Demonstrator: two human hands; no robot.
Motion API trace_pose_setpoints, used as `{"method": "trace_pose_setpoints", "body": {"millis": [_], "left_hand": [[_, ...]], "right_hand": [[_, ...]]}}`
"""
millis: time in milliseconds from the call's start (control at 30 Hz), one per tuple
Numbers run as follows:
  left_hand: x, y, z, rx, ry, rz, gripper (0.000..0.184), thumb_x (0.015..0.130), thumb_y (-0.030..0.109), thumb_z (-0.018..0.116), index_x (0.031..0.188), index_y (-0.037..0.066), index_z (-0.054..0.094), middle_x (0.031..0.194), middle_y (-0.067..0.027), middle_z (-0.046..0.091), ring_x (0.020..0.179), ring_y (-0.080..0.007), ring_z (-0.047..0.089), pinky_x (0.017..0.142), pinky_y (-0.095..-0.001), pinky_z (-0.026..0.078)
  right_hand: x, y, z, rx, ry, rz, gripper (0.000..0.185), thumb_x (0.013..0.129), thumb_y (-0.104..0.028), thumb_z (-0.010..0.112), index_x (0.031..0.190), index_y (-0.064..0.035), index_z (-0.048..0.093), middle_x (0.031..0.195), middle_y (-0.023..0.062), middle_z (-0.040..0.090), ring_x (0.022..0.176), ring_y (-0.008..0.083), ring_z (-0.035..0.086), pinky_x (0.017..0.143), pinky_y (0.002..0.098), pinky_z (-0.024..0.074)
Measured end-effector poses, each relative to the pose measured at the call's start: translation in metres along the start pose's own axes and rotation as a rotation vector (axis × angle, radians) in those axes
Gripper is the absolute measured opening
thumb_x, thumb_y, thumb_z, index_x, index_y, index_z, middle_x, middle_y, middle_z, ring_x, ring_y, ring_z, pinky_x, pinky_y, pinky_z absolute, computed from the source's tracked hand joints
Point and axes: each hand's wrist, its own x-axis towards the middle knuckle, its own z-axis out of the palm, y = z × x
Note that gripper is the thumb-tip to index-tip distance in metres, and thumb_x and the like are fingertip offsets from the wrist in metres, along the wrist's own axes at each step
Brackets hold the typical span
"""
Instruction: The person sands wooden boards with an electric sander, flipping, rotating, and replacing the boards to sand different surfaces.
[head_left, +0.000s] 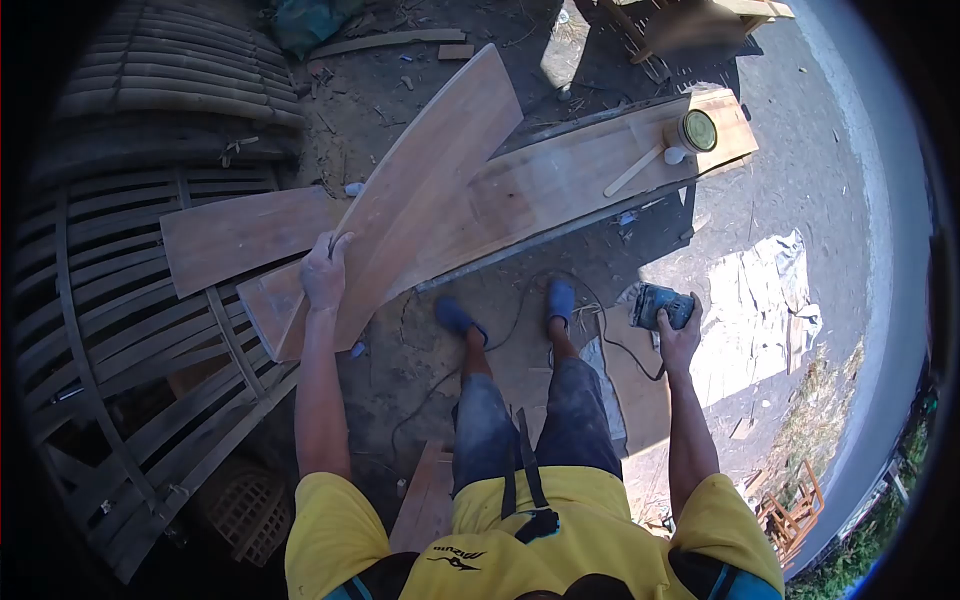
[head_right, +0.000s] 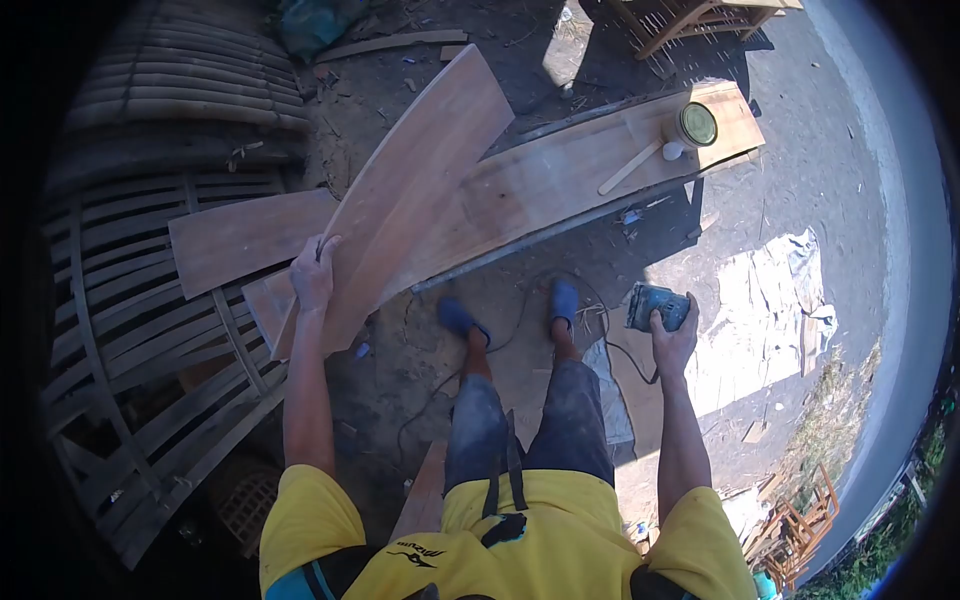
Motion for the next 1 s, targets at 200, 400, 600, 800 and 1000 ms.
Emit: {"method": "trace_pose_setpoints", "body": {"millis": [200, 400, 600, 800, 1000], "left_hand": [[0.046, -0.013, -0.014, 0.068, -0.024, -0.219, 0.06, 0.103, 0.065, 0.06, 0.09, 0.008, 0.076, 0.084, -0.019, 0.074, 0.085, -0.0442, 0.071, 0.076, -0.0524, 0.052], [0.041, -0.027, 0.08, -0.043, -0.126, -0.258, 0.077, 0.098, 0.078, 0.054, 0.081, 0.006, 0.072, 0.082, -0.0215, 0.072, 0.084, -0.0471, 0.069, 0.077, -0.0542, 0.05], [0.044, -0.024, 0.149, -0.021, -0.377, -0.26, 0.081, 0.096, 0.082, 0.052, 0.081, 0.005, 0.072, 0.084, -0.0223, 0.073, 0.086, -0.045, 0.07, 0.076, -0.0541, 0.051], [0.044, -0.057, 0.21, -0.118, -0.26, -0.131, 0.061, 0.1, 0.066, 0.061, 0.101, 0.008, 0.077, 0.101, -0.0208, 0.076, 0.096, -0.0425, 0.072, 0.087, -0.051, 0.054], [-0.038, -0.015, 0.24, 0.005, -0.196, -0.081, 0.062, 0.105, 0.048, 0.061, 0.157, 0.016, 0.051, 0.159, -0.0214, 0.048, 0.145, -0.0427, 0.047, 0.118, -0.0556, 0.04]], "right_hand": [[-0.021, 0.0, -0.002, 0.014, 0.001, 0.004, 0.08, 0.087, -0.019, 0.082, 0.156, -0.0027, 0.045, 0.144, 0.0277, 0.06, 0.132, 0.043, 0.061, 0.112, 0.048, 0.0487], [-0.014, -0.025, 0.018, 0.03, -0.069, -0.086, 0.08, 0.086, -0.016, 0.083, 0.155, -0.0022, 0.046, 0.143, 0.0267, 0.06, 0.132, 0.0417, 0.061, 0.111, 0.0469, 0.0499], [0.022, -0.087, 0.06, -0.017, -0.17, -0.288, 0.082, 0.086, -0.02, 0.085, 0.156, -0.0072, 0.044, 0.138, 0.025, 0.059, 0.126, 0.0421, 0.064, 0.103, 0.0483, 0.0546], [0.079, -0.145, 0.146, -0.059, -0.192, -0.493, 0.082, 0.085, -0.026, 0.084, 0.155, -0.0119, 0.044, 0.128, 0.025, 0.059, 0.11, 0.0464, 0.068, 0.091, 0.0545, 0.0586], [0.1, -0.199, 0.238, -0.174, -0.207, -0.402, 0.086, 0.083, -0.032, 0.084, 0.157, -0.0151, 0.043, 0.129, 0.0246, 0.057, 0.103, 0.0476, 0.069, 0.084, 0.057, 0.0597]]}}
